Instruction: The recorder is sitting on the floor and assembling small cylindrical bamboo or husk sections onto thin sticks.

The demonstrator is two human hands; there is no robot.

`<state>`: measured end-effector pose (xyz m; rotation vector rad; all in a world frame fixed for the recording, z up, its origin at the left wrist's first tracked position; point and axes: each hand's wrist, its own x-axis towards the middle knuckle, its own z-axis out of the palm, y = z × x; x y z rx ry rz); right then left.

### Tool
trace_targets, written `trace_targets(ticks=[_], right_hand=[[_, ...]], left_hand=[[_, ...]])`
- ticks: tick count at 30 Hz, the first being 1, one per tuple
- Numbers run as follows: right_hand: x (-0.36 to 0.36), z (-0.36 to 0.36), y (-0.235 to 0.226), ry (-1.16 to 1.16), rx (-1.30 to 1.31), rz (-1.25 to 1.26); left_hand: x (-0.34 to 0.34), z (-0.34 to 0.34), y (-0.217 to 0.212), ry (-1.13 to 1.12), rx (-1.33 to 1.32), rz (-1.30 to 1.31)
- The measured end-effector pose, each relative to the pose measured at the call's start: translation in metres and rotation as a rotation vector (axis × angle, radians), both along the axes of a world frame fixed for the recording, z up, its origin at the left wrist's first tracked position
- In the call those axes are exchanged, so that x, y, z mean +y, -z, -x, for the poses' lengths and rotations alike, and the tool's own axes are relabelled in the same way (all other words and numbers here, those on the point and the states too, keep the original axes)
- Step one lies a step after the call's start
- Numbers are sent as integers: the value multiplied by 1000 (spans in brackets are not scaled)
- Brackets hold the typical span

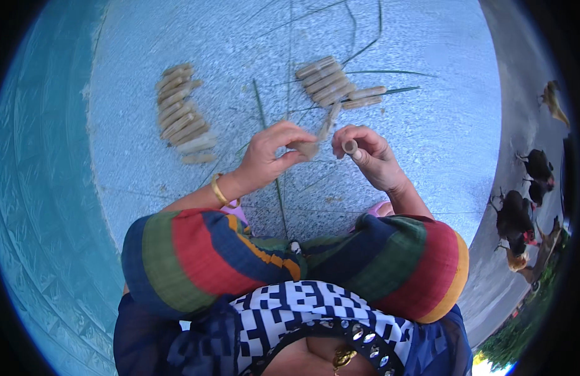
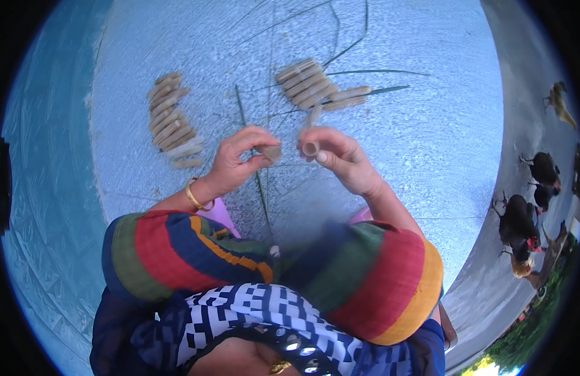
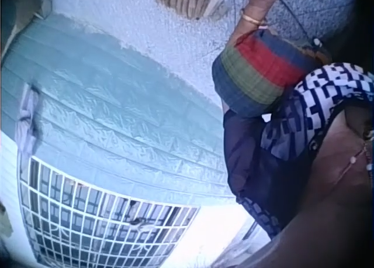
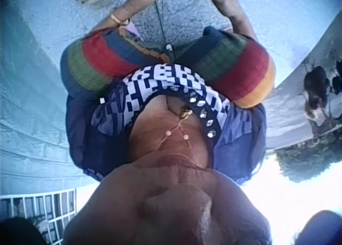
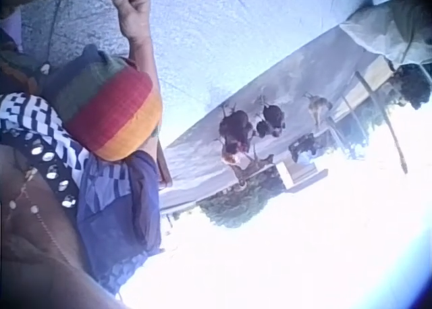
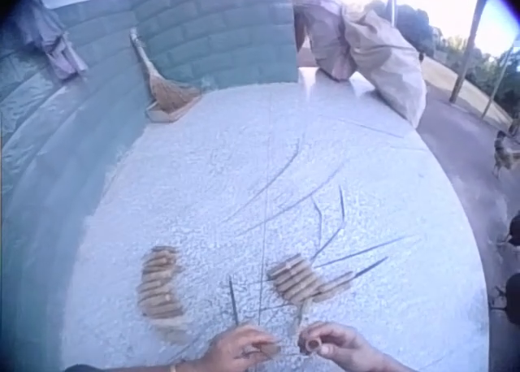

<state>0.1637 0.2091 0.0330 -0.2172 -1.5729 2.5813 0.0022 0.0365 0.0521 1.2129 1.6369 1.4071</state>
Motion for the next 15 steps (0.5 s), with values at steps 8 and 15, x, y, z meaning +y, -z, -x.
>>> trace_targets(ticks=[8, 15], right_hand=[[218, -124, -142, 306, 138, -491], [238, -309, -1, 396, -1985, -1439]], left_hand=[[-27, 5, 9, -87, -111, 201], [-11, 4, 22, -1, -206, 271]])
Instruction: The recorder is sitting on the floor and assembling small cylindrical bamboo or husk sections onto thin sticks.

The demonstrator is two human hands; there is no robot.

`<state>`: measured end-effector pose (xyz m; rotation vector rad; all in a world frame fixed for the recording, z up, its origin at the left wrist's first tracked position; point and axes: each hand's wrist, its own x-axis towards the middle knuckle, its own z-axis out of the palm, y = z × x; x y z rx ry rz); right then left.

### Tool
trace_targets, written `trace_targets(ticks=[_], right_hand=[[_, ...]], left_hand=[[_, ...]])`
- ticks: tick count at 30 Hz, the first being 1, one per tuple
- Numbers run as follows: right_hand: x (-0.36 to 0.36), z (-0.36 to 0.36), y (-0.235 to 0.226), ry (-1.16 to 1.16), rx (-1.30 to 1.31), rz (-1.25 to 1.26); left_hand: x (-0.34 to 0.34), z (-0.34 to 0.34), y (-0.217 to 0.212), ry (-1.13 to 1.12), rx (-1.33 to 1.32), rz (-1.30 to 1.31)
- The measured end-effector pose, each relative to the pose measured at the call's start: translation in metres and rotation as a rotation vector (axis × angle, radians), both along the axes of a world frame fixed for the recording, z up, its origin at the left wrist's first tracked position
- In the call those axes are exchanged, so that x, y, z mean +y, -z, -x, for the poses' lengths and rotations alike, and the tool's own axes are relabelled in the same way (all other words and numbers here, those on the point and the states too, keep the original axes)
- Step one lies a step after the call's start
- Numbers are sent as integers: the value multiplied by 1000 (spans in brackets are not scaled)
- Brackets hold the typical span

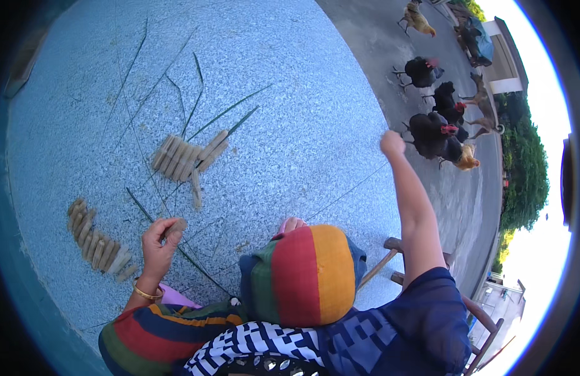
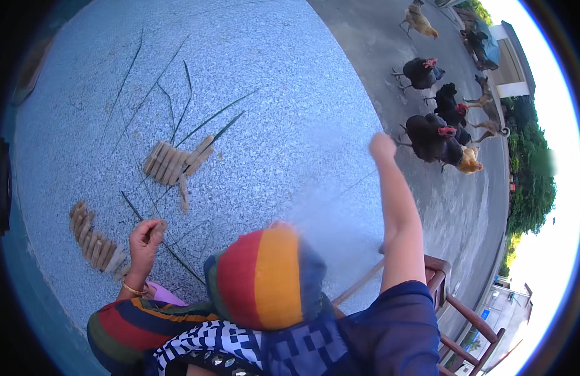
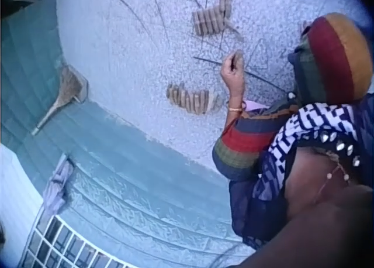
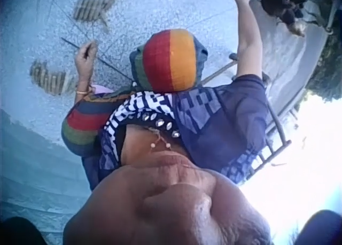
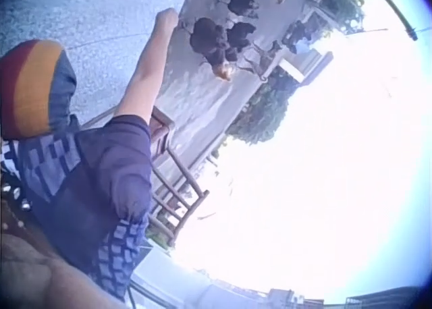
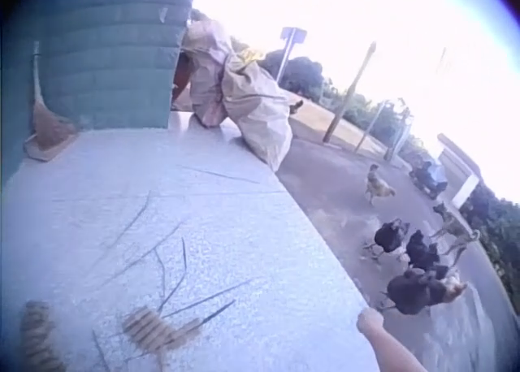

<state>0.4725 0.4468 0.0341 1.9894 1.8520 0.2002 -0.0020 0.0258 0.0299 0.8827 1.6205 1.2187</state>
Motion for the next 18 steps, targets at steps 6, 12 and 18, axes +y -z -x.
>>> trace_targets(ticks=[6, 12, 18], right_hand=[[-125, 198, 74, -301, 1084, 595], [-229, 309, -12, -1069, 1253, 698], [-258, 339, -15, -1077, 1278, 818]], left_hand=[[-6, -6, 1, -15, -357, 215], [7, -16, 4, 13, -367, 147], [-10, -8, 4, -20, -349, 130]])
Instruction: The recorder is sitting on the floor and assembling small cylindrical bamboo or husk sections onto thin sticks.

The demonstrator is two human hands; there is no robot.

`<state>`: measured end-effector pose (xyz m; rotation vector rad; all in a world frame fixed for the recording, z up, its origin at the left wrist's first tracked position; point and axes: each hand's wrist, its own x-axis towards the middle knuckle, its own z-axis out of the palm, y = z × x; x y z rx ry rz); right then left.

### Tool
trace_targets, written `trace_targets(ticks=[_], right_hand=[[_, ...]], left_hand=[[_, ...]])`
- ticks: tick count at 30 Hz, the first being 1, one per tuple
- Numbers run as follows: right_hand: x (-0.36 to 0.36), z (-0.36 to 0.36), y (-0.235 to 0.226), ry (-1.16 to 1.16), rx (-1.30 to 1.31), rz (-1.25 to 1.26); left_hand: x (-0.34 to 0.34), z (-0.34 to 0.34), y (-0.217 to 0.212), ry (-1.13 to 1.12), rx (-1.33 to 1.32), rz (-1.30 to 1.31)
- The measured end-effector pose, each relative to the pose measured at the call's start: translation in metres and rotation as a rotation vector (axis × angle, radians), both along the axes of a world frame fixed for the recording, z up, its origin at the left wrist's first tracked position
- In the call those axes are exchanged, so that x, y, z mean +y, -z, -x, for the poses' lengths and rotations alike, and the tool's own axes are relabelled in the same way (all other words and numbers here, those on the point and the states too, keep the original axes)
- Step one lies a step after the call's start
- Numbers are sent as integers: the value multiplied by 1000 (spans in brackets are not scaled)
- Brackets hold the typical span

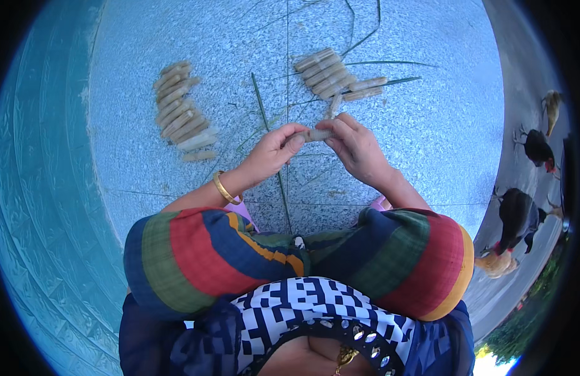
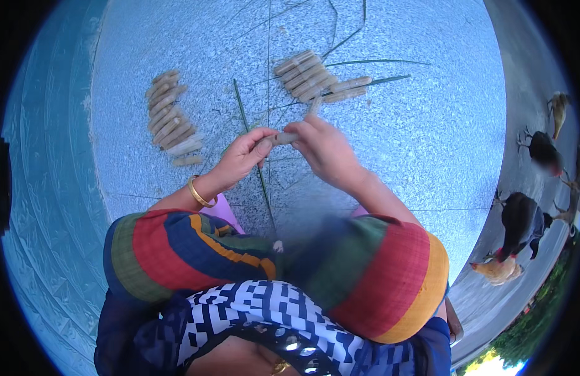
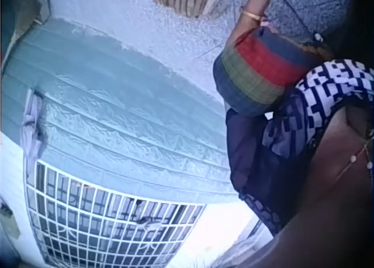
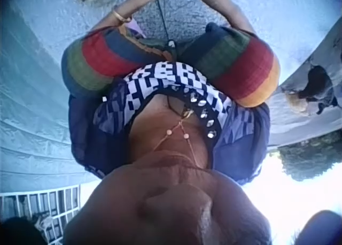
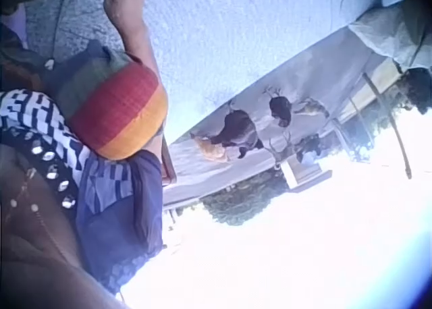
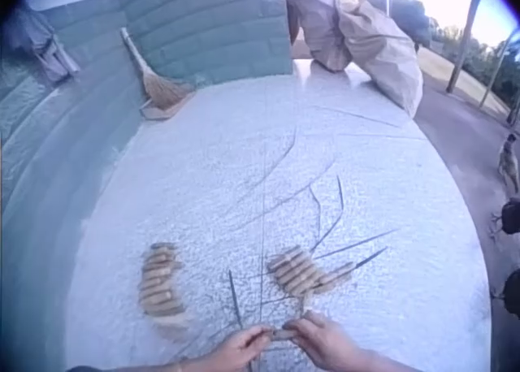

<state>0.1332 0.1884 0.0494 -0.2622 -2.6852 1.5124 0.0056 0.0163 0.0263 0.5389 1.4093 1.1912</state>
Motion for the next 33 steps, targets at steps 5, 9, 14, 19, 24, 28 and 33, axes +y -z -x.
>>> trace_targets(ticks=[5, 9, 14, 19, 24, 28, 33], right_hand=[[-7, 3, 4, -20, 23, 15], [-16, -7, 16, -51, 69, -51], [-27, -9, 17, -68, 75, -30], [-52, -33, 38, -336, -32, 25], [-62, -25, 50, -450, -189, 92], [-19, -4, 36, -177, 9, -148], [92, -11, 65, 275, 54, -618]], left_hand=[[-3, 1, -2, 16, 59, 10], [0, 1, -4, 130, 106, 46], [-8, 5, 3, 199, 278, -23], [-31, 9, 3, 513, -502, 304], [-58, -7, 21, 406, -424, 415], [-86, 43, 16, 243, 743, 112], [-166, 78, 3, 75, 1355, 247]])
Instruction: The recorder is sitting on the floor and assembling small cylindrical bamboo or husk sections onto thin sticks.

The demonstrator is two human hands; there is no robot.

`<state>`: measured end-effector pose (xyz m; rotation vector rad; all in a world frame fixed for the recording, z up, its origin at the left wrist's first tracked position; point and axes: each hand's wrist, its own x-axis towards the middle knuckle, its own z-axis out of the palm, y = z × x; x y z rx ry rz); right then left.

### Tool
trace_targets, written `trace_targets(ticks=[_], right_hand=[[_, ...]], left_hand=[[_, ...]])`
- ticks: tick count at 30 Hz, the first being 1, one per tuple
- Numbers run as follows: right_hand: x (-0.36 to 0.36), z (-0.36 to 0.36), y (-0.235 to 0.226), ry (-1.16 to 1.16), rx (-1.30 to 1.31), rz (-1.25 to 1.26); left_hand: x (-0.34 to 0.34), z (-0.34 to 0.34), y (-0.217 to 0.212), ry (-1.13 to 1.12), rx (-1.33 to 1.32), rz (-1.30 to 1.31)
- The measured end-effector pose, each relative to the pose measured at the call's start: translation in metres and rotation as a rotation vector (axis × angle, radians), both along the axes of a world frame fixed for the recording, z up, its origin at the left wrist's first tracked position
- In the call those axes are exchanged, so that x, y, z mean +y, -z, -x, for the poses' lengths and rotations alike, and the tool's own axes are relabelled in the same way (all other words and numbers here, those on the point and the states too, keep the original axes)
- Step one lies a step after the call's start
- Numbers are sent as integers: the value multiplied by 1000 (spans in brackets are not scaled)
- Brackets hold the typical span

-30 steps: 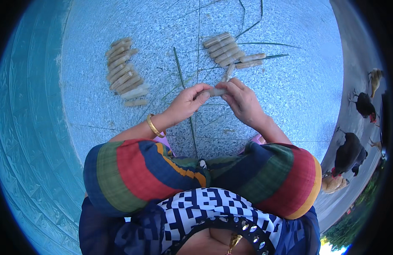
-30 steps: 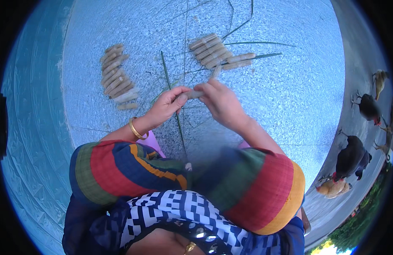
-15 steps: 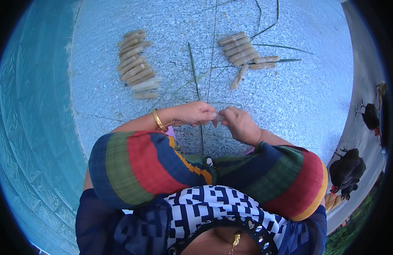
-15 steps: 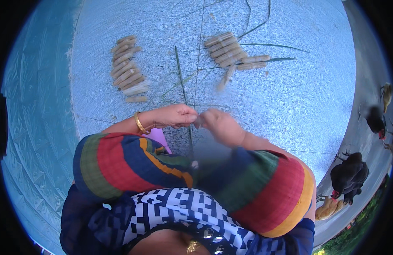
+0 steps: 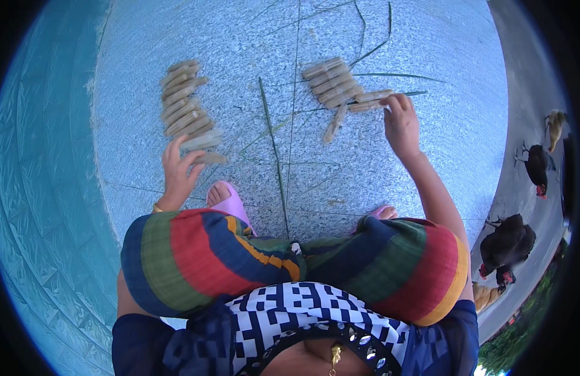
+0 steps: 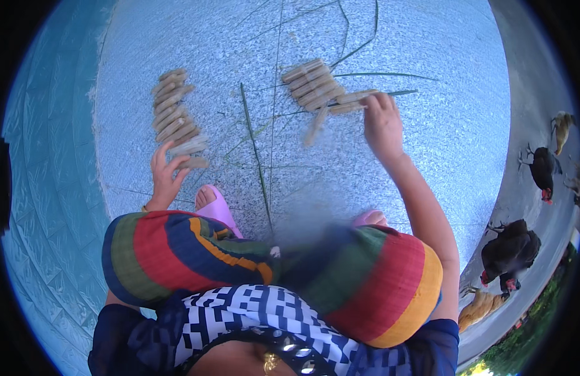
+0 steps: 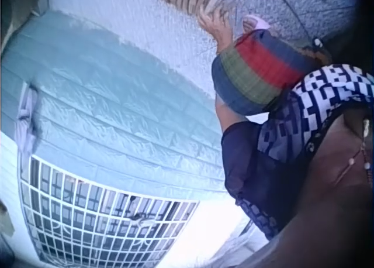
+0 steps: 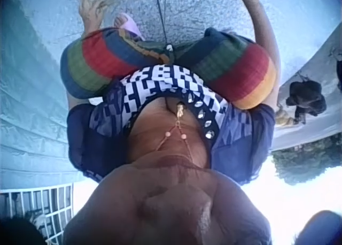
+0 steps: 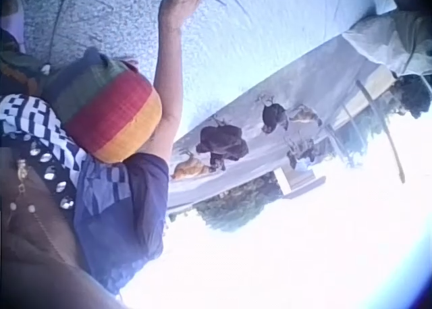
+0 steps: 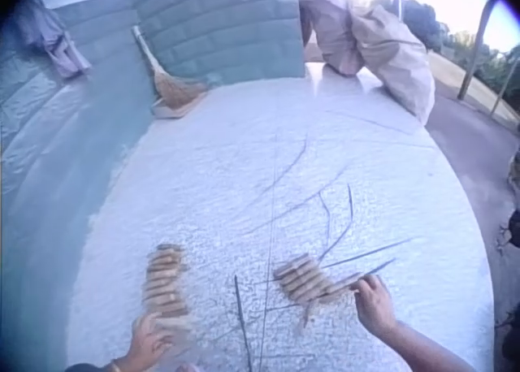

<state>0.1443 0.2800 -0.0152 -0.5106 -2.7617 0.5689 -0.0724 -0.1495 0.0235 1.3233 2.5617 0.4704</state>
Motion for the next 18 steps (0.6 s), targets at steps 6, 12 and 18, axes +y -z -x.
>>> trace_targets(ticks=[6, 12, 18], right_hand=[[24, 8, 26, -17, -36, -67], [34, 13, 19, -109, -283, -71], [16, 3, -6, -74, -271, 157]], left_hand=[[-28, -23, 30, -95, 132, 139], [-14, -23, 28, -58, 186, 231], [65, -7, -27, 174, 250, -128]])
